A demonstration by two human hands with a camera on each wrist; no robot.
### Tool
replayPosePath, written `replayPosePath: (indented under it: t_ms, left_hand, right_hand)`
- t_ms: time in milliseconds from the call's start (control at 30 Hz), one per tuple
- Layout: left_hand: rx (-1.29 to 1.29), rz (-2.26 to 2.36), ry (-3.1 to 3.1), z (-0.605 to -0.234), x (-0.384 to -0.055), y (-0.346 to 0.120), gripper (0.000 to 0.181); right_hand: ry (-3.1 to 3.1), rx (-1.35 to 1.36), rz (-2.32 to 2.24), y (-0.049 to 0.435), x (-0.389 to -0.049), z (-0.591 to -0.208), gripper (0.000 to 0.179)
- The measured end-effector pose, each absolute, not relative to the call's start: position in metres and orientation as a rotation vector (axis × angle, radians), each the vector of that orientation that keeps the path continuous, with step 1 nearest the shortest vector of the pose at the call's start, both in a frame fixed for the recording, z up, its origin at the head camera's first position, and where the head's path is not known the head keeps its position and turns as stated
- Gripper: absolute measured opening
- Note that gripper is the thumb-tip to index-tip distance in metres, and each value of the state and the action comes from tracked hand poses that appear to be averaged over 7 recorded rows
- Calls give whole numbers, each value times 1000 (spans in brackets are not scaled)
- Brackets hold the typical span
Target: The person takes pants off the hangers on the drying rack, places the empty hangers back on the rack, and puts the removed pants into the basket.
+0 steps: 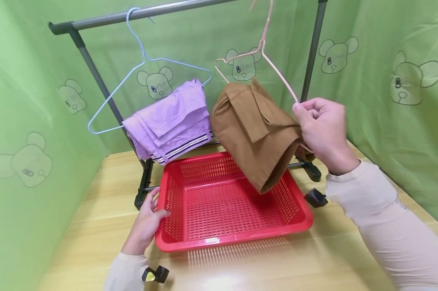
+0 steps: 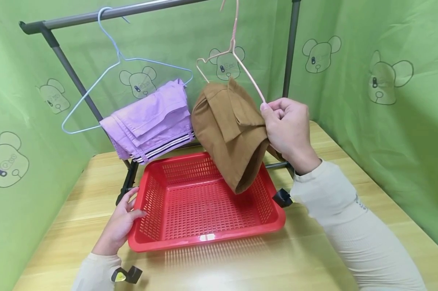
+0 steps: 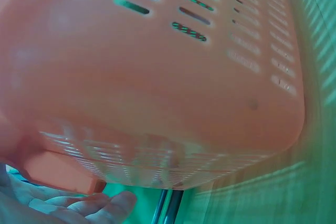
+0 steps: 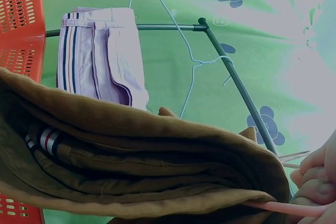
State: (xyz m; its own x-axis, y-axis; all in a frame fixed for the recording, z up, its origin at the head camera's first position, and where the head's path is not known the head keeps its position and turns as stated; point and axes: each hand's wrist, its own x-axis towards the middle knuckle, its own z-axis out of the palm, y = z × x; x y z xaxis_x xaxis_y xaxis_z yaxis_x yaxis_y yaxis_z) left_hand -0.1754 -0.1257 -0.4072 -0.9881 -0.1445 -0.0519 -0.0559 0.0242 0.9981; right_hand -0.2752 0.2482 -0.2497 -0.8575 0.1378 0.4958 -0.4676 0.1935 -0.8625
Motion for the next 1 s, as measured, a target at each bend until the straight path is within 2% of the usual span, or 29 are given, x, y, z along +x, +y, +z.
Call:
replayPosePath:
  t_ms: [133,367,1000]
  left_hand:
    - [203,-2114,-2213,-405,-176,-127,80]
    - [163,-2049,-2247,-395,-178,-131,70]
    - [127,-2003,-2258,-359,-182,-133,68]
  right_hand:
    - [-2004,325,1729,248,-274,-251,10]
    - [-1979,346,1765,249,-272,-253,13]
    - [-2009,368,1742,252,-273,-258,17]
